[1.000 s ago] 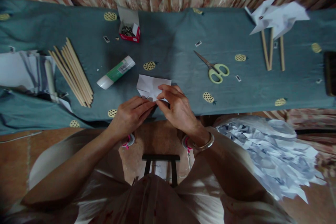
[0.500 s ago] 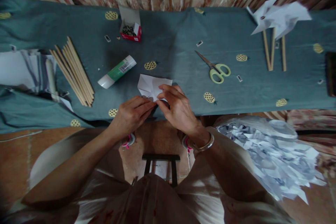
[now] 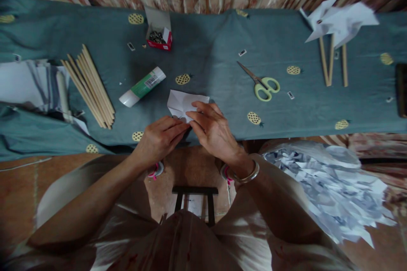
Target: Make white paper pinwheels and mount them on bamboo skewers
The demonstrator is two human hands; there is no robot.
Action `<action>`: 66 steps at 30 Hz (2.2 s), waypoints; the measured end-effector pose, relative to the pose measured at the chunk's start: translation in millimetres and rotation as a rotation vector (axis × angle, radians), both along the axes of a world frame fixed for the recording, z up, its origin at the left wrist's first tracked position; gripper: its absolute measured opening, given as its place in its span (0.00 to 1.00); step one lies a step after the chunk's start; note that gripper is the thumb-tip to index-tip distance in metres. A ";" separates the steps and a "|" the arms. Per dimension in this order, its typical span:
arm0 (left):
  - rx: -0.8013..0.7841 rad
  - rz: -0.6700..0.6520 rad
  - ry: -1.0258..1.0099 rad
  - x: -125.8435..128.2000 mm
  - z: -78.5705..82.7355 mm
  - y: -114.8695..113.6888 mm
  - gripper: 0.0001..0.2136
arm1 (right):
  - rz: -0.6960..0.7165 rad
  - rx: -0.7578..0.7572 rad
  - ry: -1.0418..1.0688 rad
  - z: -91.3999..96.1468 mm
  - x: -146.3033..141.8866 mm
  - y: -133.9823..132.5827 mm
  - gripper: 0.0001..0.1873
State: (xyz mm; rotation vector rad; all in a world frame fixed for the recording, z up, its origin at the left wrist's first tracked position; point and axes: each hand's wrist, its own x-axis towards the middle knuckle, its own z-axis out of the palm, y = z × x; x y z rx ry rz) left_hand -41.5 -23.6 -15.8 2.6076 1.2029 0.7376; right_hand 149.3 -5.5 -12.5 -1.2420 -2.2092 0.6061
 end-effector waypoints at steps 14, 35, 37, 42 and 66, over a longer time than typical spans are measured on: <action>0.008 -0.013 0.019 0.3 0.2 -0.5 0.09 | 0.054 0.013 -0.079 0.0 1.3 1.3 0.15; -0.020 -0.008 0.010 -0.8 -1.2 -0.9 0.08 | 0.015 0.145 -0.100 -8.4 -13.7 -6.8 0.17; -0.006 -0.001 0.013 -0.2 -1.3 -0.8 0.08 | 0.004 0.108 -0.083 -5.6 -7.5 -2.7 0.19; 0.029 -0.006 0.024 0.1 1.7 -0.4 0.09 | -0.097 0.068 -0.031 -3.6 4.5 15.3 0.23; 0.097 -0.012 0.051 -7.8 5.6 11.3 0.07 | -0.077 -0.042 0.040 6.7 18.8 1.4 0.15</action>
